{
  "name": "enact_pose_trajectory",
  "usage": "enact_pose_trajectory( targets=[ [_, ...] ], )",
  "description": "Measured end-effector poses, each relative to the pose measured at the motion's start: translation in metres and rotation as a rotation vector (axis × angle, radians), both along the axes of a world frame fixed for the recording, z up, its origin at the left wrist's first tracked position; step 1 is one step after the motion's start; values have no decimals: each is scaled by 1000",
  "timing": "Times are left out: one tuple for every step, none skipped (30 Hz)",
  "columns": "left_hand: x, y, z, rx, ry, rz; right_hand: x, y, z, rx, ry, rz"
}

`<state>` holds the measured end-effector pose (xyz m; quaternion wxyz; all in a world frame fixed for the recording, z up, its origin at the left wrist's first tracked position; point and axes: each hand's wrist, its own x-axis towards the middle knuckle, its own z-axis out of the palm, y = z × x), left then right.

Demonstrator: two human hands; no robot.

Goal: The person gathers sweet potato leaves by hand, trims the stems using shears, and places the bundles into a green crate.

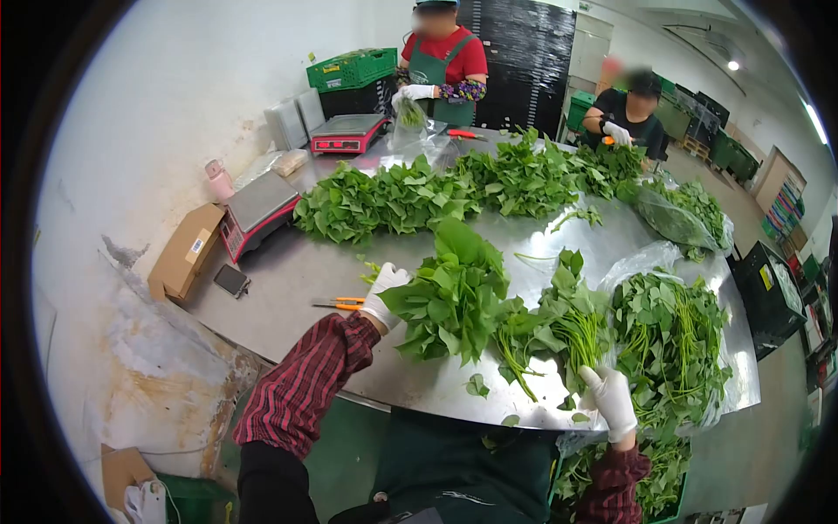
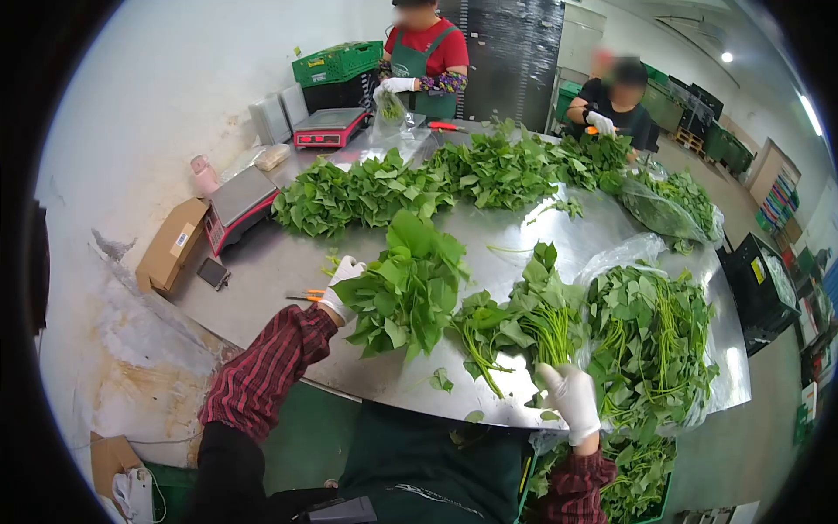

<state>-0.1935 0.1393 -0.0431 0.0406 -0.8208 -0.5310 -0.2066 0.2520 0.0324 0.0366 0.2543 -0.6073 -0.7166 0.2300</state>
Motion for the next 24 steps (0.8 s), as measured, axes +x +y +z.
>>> enact_pose_trajectory(
  targets=[
    [-11, 10, -27, -109, -691, -90, 15, 9, -36, 455, -607, -132],
    [6, -7, -9, -298, -1269, -158, 11, 7, -31, 321, -427, -204],
    [33, -27, 25, -493, -1845, -234, 6, 3, -19, 186, -248, -268],
    [51, -38, 60, -622, -1132, 43, -7, -3, -2, -18, 167, -278],
    [64, -41, 82, -688, -401, 290, -7, -4, -18, -81, 509, -200],
    [74, -43, 72, -757, -976, 65, -26, -7, -7, -34, 491, -222],
    [84, -45, 61, -786, -1545, -190, -50, -14, 4, 12, 473, -248],
    [99, -57, 83, -897, -1667, -114, -59, -12, -11, 125, 435, -155],
    [112, -60, 75, -926, -1769, -197, -67, -8, -26, 238, 391, -61],
    [126, -66, 75, -905, -1766, -213, -81, -15, -14, 216, 341, -13],
    [140, -75, 77, -886, -1764, -230, -96, -21, 0, 192, 290, 35],
    [152, -82, 79, -907, -1797, -249, -105, -21, 1, 227, 217, 83],
    [163, -90, 81, -930, -1831, -268, -112, -21, 1, 261, 143, 130],
    [172, -97, 83, -977, -1891, -280, -121, -24, 8, 202, 166, 151],
    [179, -100, 82, -971, -1887, -292, -121, -21, 0, 226, 96, 226],
    [181, -102, 84, -1000, -1884, -271, -124, -23, 1, 145, 200, 224],
    [183, -104, 84, -1028, -1882, -247, -127, -25, 1, 61, 304, 221],
    [185, -106, 81, -1029, -1886, -251, -126, -25, -2, 61, 299, 221],
    [186, -108, 77, -1022, -1884, -281, -124, -23, -7, -48, 345, 211],
    [188, -110, 75, -1018, -1880, -311, -121, -23, -10, -158, 392, 197],
    [190, -112, 73, -1023, -1880, -314, -118, -22, -10, -159, 391, 193],
    [192, -115, 76, -1036, -1868, -291, -115, -21, -8, -198, 435, 258],
    [193, -118, 78, -1047, -1857, -266, -113, -20, -7, -238, 479, 326],
    [196, -118, 77, -1070, -1878, -261, -110, -17, -22, -327, 541, 240]
  ],
)
